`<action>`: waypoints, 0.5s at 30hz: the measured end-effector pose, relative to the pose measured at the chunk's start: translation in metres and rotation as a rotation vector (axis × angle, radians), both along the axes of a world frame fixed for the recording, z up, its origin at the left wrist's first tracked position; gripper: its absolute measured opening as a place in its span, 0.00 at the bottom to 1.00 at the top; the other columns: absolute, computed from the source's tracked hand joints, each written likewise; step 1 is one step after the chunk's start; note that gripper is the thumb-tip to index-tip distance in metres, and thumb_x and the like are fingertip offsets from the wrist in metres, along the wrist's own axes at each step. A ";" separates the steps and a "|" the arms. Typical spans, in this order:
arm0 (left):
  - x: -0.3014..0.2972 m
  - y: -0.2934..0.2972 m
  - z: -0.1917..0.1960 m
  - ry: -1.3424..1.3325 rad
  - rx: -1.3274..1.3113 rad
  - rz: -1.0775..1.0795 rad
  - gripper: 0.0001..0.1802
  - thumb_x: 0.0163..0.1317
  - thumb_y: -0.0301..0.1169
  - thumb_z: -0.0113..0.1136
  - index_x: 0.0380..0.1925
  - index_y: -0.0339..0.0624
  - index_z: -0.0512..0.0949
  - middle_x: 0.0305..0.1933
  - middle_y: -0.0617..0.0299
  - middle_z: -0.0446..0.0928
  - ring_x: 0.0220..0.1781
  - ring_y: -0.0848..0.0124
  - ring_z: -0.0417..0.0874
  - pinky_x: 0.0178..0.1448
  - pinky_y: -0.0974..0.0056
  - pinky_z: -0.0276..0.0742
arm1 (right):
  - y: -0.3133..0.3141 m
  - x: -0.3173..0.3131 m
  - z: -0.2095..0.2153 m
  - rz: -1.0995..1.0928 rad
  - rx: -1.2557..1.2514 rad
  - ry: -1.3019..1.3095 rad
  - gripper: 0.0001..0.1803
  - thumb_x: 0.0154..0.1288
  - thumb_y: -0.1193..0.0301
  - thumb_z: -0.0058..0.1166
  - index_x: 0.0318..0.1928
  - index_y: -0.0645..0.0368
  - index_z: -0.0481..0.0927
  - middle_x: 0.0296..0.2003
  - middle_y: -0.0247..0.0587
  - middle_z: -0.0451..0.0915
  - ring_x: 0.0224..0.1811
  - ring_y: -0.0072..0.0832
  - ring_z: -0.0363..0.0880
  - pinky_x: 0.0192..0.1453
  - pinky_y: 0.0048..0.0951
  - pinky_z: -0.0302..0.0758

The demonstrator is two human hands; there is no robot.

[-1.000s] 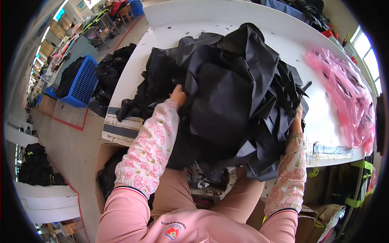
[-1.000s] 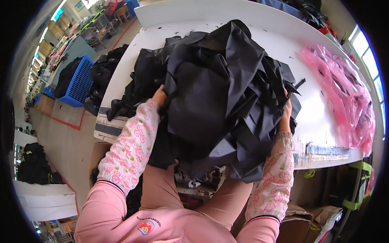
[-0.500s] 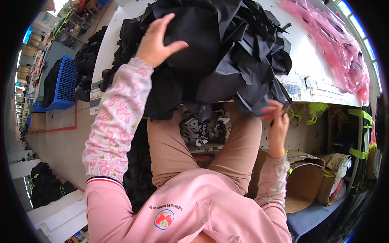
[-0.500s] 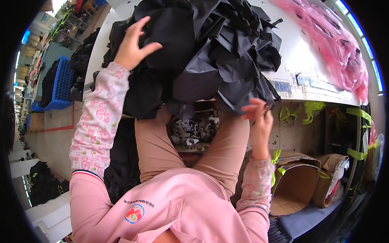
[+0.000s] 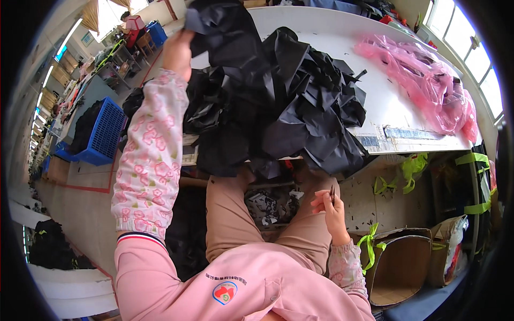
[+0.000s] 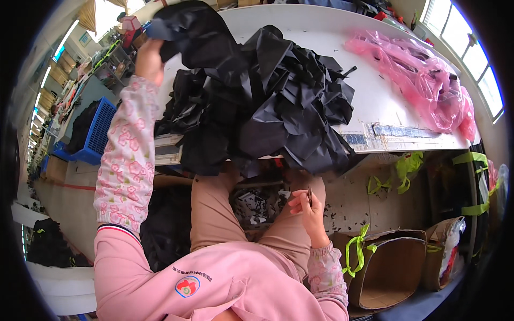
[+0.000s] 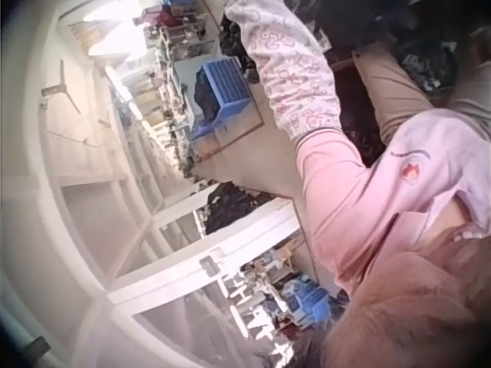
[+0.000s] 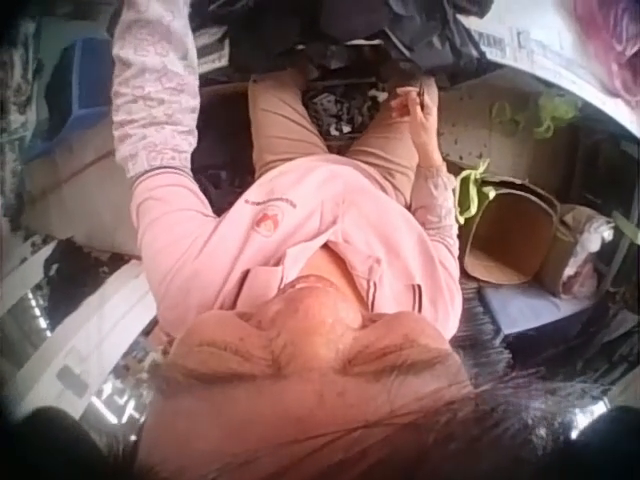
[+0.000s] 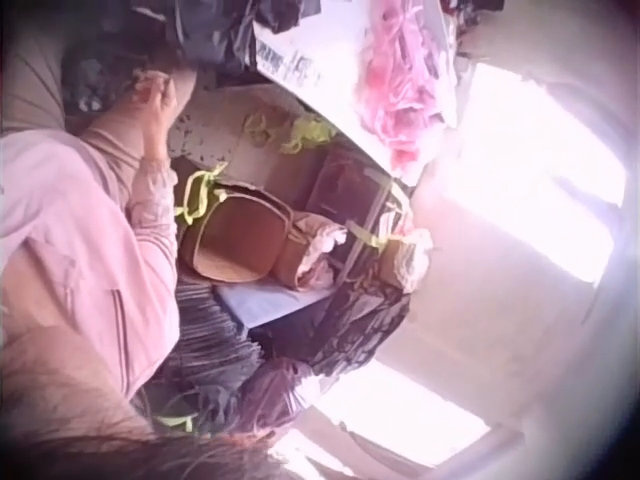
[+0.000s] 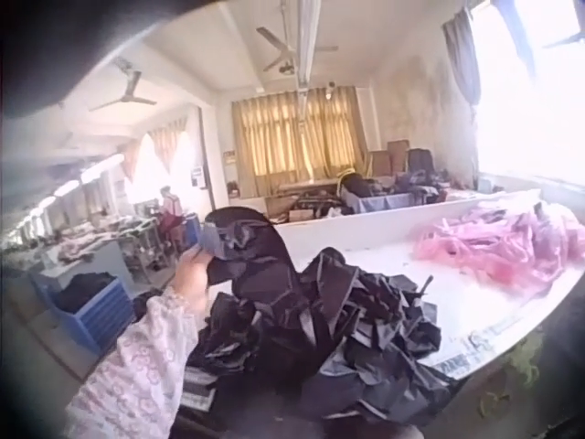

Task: Trimming excess material from black fabric components using scissors.

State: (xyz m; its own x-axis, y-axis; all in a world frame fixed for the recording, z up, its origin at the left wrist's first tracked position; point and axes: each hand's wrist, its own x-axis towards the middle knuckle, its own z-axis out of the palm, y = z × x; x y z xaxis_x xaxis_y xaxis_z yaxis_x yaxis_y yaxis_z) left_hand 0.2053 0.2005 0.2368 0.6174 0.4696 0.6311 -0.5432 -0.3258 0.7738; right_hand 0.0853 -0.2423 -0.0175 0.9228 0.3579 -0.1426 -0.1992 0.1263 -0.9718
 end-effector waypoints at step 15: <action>-0.275 -0.186 -0.070 0.277 0.032 -0.736 0.22 0.60 0.37 0.53 0.53 0.41 0.74 0.58 0.54 0.73 0.60 0.56 0.73 0.63 0.48 0.67 | 0.166 -0.027 0.095 0.362 0.640 0.244 0.26 0.74 0.53 0.36 0.65 0.52 0.59 0.48 0.49 0.78 0.10 0.14 0.59 0.15 0.18 0.58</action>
